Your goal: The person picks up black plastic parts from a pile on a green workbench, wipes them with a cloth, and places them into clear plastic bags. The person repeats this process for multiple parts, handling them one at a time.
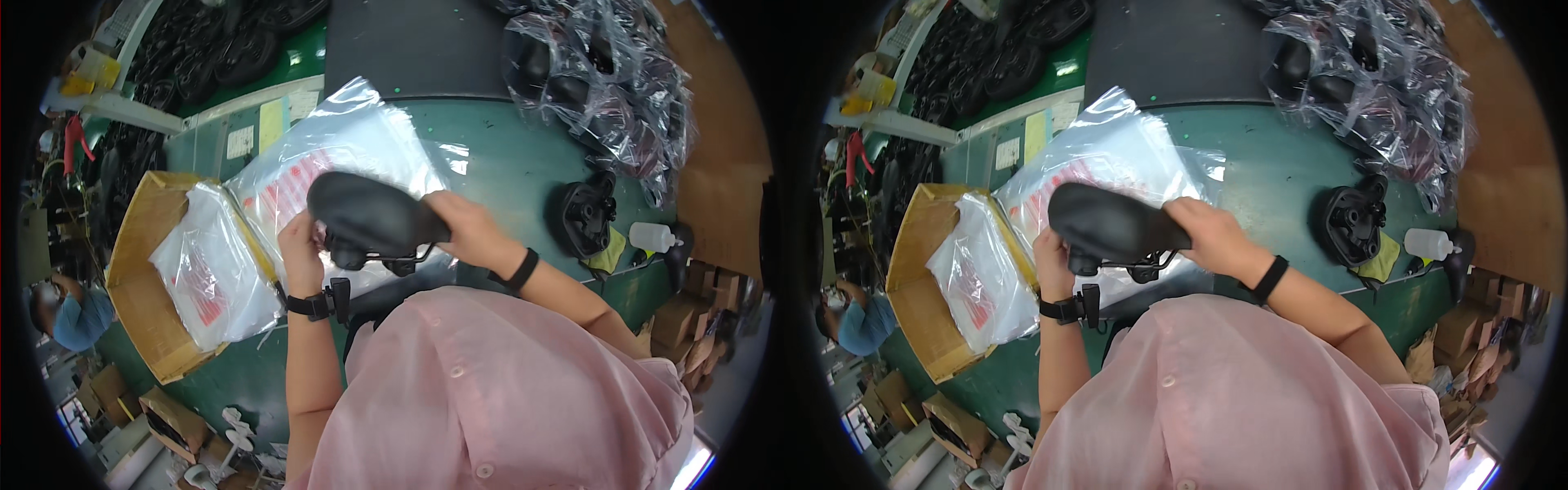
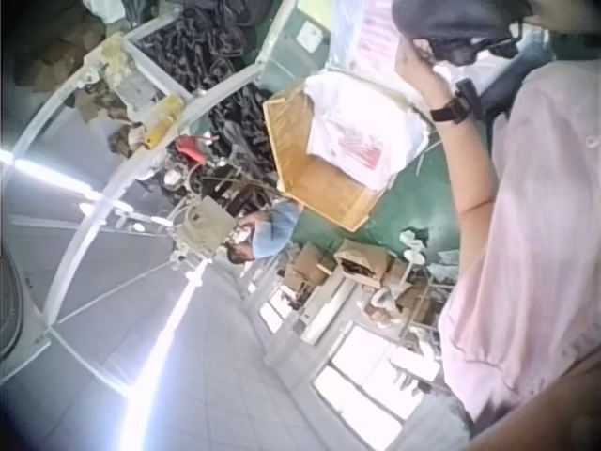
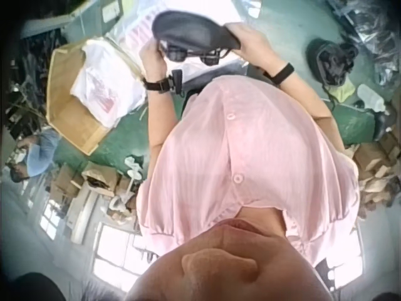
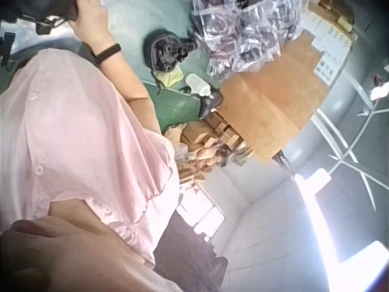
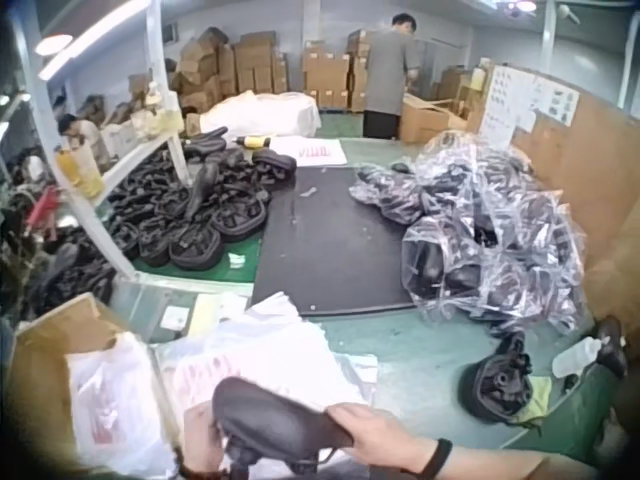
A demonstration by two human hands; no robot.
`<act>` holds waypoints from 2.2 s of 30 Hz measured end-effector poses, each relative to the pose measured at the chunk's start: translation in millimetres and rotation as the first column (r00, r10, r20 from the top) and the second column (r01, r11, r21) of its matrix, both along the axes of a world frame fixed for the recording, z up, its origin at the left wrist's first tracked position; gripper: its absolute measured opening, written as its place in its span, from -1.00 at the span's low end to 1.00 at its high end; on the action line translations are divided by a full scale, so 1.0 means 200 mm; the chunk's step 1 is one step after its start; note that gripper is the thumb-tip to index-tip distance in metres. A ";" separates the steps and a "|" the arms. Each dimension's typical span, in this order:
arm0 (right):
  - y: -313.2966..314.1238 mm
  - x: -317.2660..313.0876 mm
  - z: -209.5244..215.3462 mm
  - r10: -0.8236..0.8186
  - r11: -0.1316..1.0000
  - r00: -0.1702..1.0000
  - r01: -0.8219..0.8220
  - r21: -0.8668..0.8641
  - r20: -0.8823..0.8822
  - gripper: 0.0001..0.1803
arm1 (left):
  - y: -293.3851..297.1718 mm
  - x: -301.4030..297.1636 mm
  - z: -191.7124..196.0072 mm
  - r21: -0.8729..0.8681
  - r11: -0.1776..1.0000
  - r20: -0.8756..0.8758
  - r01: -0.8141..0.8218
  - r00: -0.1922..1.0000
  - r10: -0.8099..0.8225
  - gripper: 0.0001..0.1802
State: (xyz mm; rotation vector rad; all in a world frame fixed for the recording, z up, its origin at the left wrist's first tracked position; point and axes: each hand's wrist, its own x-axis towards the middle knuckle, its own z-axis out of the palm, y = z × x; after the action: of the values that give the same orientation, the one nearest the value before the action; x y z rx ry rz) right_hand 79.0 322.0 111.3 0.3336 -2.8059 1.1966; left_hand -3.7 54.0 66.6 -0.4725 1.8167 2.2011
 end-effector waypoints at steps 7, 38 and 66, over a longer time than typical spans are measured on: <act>0.01 0.00 -0.14 -0.072 0.993 0.945 0.038 0.112 0.319 -0.36 | 0.27 0.19 0.54 -0.568 0.781 -0.422 0.261 0.722 -0.548 -0.82; -0.54 -2.58 -0.53 -0.186 0.736 0.785 0.510 -0.445 0.591 -0.22 | -0.01 0.07 -0.36 0.242 0.785 0.357 0.571 0.700 -0.619 -0.70; 0.21 -0.24 0.23 0.268 0.918 0.933 -0.172 -0.357 0.239 0.03 | 0.19 0.03 0.66 0.281 0.922 -0.140 0.267 0.962 -0.235 -0.44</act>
State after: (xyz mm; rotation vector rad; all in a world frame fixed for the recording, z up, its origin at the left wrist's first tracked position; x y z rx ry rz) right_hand 30.6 363.1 156.3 0.5023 -2.7723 1.8761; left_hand 2.4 92.8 198.4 -0.0579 1.4566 2.2942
